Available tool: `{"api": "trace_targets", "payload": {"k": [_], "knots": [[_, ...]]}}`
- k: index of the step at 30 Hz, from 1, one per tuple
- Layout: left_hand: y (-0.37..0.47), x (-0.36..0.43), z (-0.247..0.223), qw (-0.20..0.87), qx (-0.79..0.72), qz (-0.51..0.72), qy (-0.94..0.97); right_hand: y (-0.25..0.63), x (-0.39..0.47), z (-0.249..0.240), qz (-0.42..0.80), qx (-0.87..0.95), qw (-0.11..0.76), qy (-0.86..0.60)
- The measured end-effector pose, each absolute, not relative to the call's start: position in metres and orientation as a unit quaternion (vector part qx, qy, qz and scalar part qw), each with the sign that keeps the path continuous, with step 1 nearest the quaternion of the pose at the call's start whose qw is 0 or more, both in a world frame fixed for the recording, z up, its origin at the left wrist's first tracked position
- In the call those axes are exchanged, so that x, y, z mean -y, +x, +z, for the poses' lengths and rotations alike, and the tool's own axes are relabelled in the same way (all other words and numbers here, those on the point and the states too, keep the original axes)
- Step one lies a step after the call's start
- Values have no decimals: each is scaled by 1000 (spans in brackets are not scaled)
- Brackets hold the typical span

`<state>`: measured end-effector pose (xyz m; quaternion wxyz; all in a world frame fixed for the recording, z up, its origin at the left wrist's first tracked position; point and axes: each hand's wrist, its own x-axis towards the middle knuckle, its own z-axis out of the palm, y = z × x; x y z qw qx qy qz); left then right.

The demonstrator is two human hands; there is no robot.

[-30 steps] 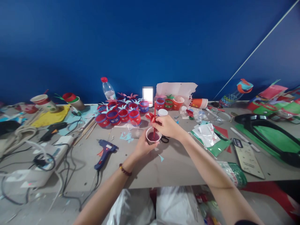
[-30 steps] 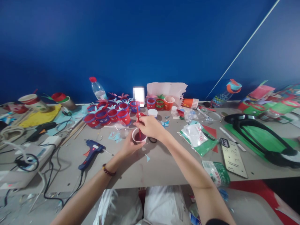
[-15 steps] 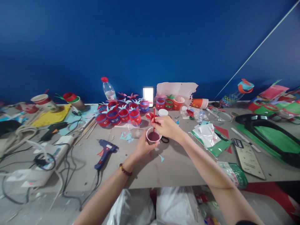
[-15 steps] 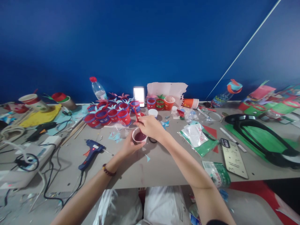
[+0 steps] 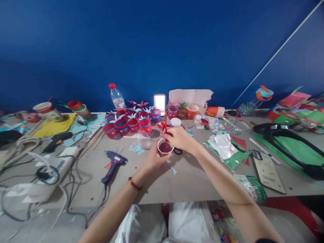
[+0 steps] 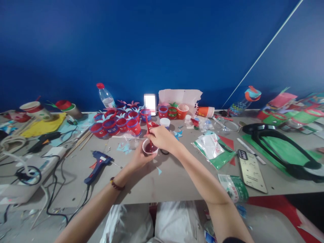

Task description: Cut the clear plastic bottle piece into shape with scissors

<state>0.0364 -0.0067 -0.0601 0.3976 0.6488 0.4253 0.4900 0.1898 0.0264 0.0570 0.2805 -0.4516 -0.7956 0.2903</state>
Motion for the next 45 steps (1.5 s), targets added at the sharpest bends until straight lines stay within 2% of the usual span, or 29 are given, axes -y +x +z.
{"api": "trace_targets", "payload": {"k": [3, 8, 15, 21, 27, 35, 41, 45], "knots": [[37, 7, -60, 400, -428, 493, 644, 189, -27, 58, 277, 805, 286, -440], [37, 8, -59, 387, -448, 488, 641, 192, -29, 59, 226, 815, 347, -406], [37, 8, -58, 416, -431, 491, 632, 187, -25, 58, 237, 832, 301, -400], [36, 8, -58, 403, -437, 480, 645, 193, -29, 58, 276, 791, 308, -452], [37, 7, -59, 411, -432, 487, 638, 188, -34, 46, 302, 795, 307, -427], [37, 6, -64, 400, -437, 491, 639, 187, -30, 53, 196, 816, 353, -413], [36, 7, -60, 401, -431, 491, 642, 186, -25, 57, 245, 807, 300, -445], [35, 8, -60, 396, -437, 487, 645, 192, -27, 59, 289, 785, 297, -459]]}}
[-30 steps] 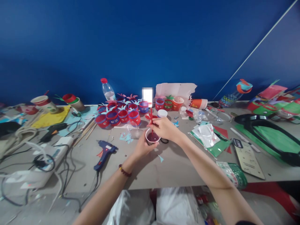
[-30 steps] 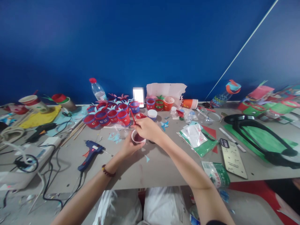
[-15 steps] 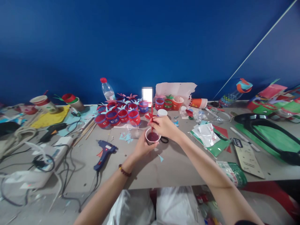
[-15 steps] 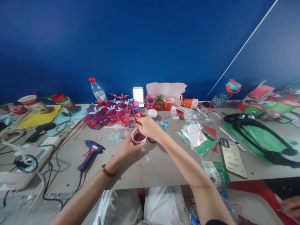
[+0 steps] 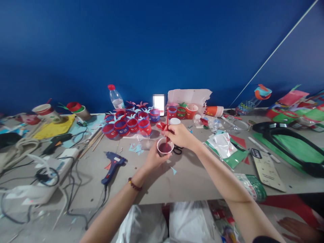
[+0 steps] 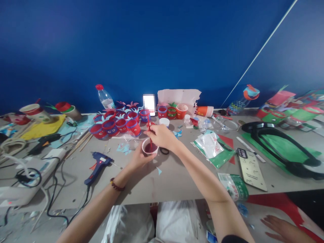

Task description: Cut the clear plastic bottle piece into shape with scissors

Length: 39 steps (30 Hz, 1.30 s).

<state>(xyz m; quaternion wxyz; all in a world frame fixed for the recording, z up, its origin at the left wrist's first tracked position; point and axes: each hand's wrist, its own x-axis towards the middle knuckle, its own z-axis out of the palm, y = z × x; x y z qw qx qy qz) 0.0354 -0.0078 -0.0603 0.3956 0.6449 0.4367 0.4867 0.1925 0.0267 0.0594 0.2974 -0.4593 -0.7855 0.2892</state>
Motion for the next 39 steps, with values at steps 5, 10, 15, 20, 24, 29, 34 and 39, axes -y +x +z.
{"api": "trace_targets", "payload": {"k": [5, 10, 15, 20, 24, 29, 34, 39], "knots": [[37, 9, -57, 402, -443, 479, 643, 194, -31, 52, 315, 784, 302, -441], [38, 9, -54, 408, -443, 484, 635, 187, -27, 55, 275, 815, 299, -413], [37, 8, -59, 394, -448, 481, 642, 188, -28, 59, 218, 817, 345, -408], [37, 8, -59, 404, -446, 485, 635, 188, -27, 57, 231, 822, 320, -411], [36, 9, -57, 404, -437, 480, 644, 191, -24, 62, 292, 800, 298, -432], [36, 8, -59, 404, -439, 482, 642, 193, -29, 56, 331, 773, 314, -441], [37, 7, -61, 407, -434, 494, 634, 187, -33, 49, 316, 783, 319, -431], [37, 8, -62, 394, -441, 491, 640, 188, -28, 56, 228, 814, 339, -413]]}}
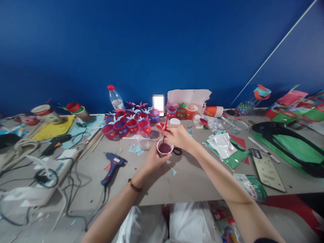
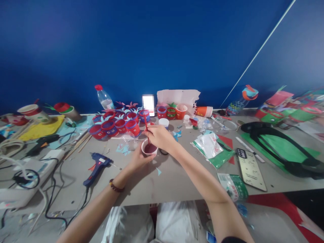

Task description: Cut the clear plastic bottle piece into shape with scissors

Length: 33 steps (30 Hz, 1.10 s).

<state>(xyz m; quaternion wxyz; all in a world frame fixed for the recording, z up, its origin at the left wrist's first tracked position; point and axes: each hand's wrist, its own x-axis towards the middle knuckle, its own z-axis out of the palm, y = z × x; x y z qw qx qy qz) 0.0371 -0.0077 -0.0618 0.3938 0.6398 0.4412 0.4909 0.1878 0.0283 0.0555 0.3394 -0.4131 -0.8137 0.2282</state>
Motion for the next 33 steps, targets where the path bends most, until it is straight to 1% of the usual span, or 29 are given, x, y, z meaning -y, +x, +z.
{"api": "trace_targets", "payload": {"k": [3, 8, 14, 17, 21, 25, 28, 33], "knots": [[37, 9, -59, 395, -437, 490, 642, 188, -26, 56, 197, 838, 328, -390], [37, 9, -56, 414, -434, 483, 638, 184, -19, 59, 222, 845, 272, -403], [37, 9, -57, 406, -437, 482, 642, 189, -23, 58, 283, 794, 312, -439], [37, 9, -58, 407, -439, 485, 637, 190, -28, 52, 298, 789, 309, -439], [37, 10, -60, 401, -448, 484, 636, 186, -29, 51, 272, 815, 300, -416], [38, 11, -60, 407, -453, 478, 632, 187, -25, 58, 214, 828, 335, -396], [38, 11, -58, 408, -456, 476, 632, 188, -25, 59, 199, 828, 350, -389], [37, 10, -58, 395, -446, 483, 642, 188, -24, 57, 231, 838, 295, -396]]}}
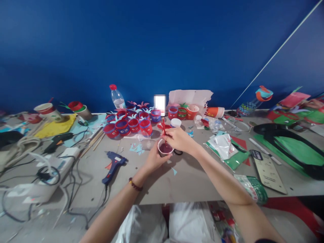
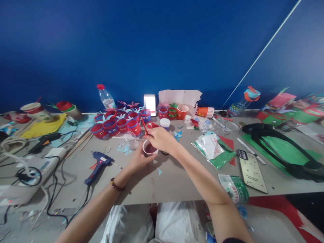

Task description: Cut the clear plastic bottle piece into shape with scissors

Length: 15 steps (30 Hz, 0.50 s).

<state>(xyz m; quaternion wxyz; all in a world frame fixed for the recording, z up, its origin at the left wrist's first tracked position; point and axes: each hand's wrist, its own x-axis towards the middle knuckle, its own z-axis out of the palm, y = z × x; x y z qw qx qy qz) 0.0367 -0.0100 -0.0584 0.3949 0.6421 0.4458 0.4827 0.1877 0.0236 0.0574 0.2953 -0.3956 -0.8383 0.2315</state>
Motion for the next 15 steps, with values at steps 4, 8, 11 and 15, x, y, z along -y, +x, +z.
{"api": "trace_targets", "payload": {"k": [4, 8, 11, 15], "knots": [[36, 9, -61, 410, -432, 487, 639, 191, -22, 62, 274, 805, 296, -436], [36, 9, -61, 412, -433, 485, 639, 194, -26, 58, 295, 784, 311, -449], [36, 8, -60, 401, -423, 489, 649, 192, -30, 51, 310, 783, 310, -442], [36, 6, -62, 387, -433, 490, 650, 187, -28, 53, 256, 807, 329, -418]]}}
